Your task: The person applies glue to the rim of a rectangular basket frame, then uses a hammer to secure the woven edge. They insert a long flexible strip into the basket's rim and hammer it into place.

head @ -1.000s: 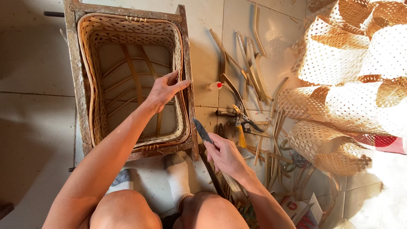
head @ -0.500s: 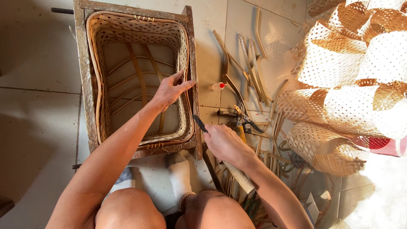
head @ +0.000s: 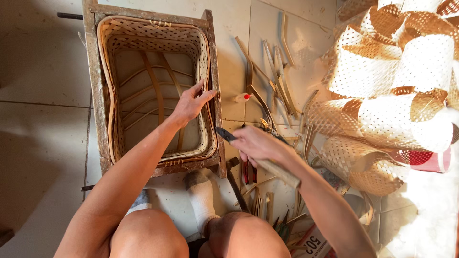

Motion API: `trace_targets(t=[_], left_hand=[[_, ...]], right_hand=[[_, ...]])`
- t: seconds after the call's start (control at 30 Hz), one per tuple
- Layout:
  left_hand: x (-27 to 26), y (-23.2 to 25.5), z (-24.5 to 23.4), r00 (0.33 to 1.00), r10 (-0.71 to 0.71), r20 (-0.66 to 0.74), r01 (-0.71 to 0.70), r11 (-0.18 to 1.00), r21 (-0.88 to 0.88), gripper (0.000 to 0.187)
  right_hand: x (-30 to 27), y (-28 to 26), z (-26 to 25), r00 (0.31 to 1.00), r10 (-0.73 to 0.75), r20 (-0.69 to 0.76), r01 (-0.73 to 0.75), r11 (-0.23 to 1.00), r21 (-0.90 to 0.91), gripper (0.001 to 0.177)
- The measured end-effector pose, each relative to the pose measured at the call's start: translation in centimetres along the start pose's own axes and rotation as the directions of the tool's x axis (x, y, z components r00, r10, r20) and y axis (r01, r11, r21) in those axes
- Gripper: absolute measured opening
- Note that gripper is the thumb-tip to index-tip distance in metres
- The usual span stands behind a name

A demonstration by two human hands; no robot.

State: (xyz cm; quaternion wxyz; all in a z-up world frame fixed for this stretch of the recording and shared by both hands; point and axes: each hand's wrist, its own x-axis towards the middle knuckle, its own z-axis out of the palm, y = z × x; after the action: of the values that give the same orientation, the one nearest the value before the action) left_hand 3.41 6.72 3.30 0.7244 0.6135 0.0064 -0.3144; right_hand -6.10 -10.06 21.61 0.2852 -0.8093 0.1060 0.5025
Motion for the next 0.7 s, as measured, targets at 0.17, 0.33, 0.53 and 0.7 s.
trace_targets(t=[0.17,0.33,0.53,0.7], left_hand=[[0.2,-1.0,-0.2,1.000,-0.024,0.008,0.024,1.000,0.010,0.097],[-0.2,-1.0,0.1,0.999,0.054,0.006,-0.055,0.998,0.042,0.100],[-5.6,0.6,-1.2,0.990,0.134,0.041,-0.139,0.894,0.426,0.089],[-19.3,-0.1,-3.0,0.882,0.320,0.346,-0.446,0.329,0.833,0.075]], right_hand=[[-0.5,5.0,4.9,0.975,-0.149,-0.166,0.200,0.913,0.355,0.023],[-0.2,5.3,7.8,0.944,-0.133,-0.302,0.252,0.882,0.398,0.020],[-5.0,3.4,8.0,0.883,-0.120,-0.453,0.222,0.959,0.178,0.020],[-8.3,6.8,9.4,0.751,0.081,-0.656,0.070,0.977,0.201,0.041]])
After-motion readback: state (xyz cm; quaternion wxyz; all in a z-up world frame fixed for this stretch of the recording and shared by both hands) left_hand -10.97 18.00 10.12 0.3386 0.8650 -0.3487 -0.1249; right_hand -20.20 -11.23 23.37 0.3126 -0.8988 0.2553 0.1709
